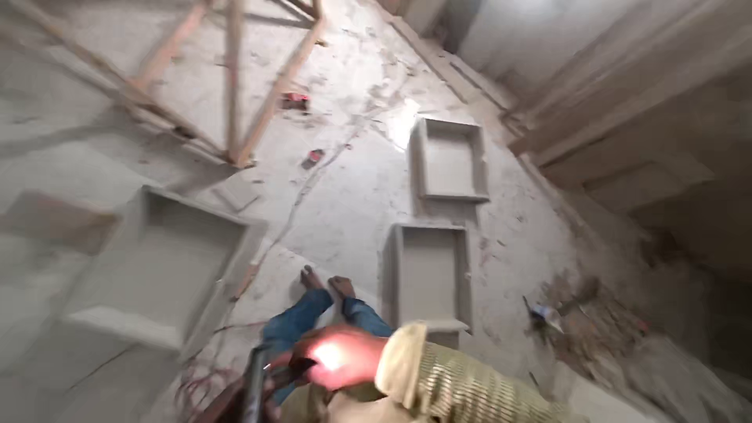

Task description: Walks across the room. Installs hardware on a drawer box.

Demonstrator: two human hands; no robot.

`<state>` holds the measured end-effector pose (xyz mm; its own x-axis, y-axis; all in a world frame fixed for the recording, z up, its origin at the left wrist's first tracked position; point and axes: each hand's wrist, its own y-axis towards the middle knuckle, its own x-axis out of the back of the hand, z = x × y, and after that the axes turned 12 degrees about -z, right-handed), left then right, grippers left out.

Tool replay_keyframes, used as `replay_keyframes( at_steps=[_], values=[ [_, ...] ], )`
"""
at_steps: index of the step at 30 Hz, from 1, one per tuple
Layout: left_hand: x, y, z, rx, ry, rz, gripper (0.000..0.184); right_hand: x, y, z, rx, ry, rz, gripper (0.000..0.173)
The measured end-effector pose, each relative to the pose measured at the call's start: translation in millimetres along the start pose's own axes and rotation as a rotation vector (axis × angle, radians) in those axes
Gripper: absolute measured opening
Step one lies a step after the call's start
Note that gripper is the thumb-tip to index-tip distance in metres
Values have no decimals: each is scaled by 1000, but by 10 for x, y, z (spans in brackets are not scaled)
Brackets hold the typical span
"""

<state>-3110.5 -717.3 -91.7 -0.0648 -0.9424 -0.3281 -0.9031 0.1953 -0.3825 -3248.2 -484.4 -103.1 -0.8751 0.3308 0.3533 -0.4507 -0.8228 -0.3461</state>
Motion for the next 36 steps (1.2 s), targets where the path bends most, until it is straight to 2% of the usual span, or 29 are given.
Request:
replay_keyframes(
  at_steps=[1, 3, 6, 8, 11, 13, 16, 18, 20, 24, 27, 31, 34, 36],
  values=[
    [71, 21, -22, -26, -31, -82, 98, 82, 156, 42, -24, 3, 1, 24],
    [271, -23, 6, -149, -44, -302, 91, 188, 482, 75, -81, -17, 19, 28],
    [737, -113, 141, -262, -47, -662, 85, 284, 1035, 51, -145, -50, -26, 38],
    [1054, -219, 254, -268, -127, -872, 84, 334, 1374, 90, -165, -44, -61, 49],
    [1449, -343, 368, -258, -219, -1151, 90, 423, 1928, 270, -134, -13, -69, 77],
    [1631, -420, 413, -269, -250, -1298, 94, 427, 2310, 393, -106, 3, -54, 85],
    [1842, -473, 468, -248, -231, -1454, 96, 338, 2826, 556, -96, 39, -64, 79],
    [1989, -386, 515, -120, -186, -1567, 98, 210, 3226, 554, -140, 86, -79, 74],
    [2160, -235, 696, -4, -155, -1647, 98, 12, 3656, 361, -203, 129, -74, 71],
    [2806, 188, 1518, 134, -105, -1740, 91, -600, 4763, -410, -309, 145, -87, 65],
    [3565, 617, 2466, 165, -29, -1785, 84, -1265, 5697, -1253, -313, 103, -111, 60],
    [4648, 1044, 3838, 254, 307, -1601, 93, -2372, 6733, -2451, -329, 125, -170, 61],
    [5246, 1301, 4739, 236, 560, -1461, 94, -3140, 7128, -3154, -319, 158, -182, 63],
    [5494, 1415, 5193, 189, 602, -1467, 93, -3549, 7271, -3465, -282, 180, -172, 60]
  ],
)
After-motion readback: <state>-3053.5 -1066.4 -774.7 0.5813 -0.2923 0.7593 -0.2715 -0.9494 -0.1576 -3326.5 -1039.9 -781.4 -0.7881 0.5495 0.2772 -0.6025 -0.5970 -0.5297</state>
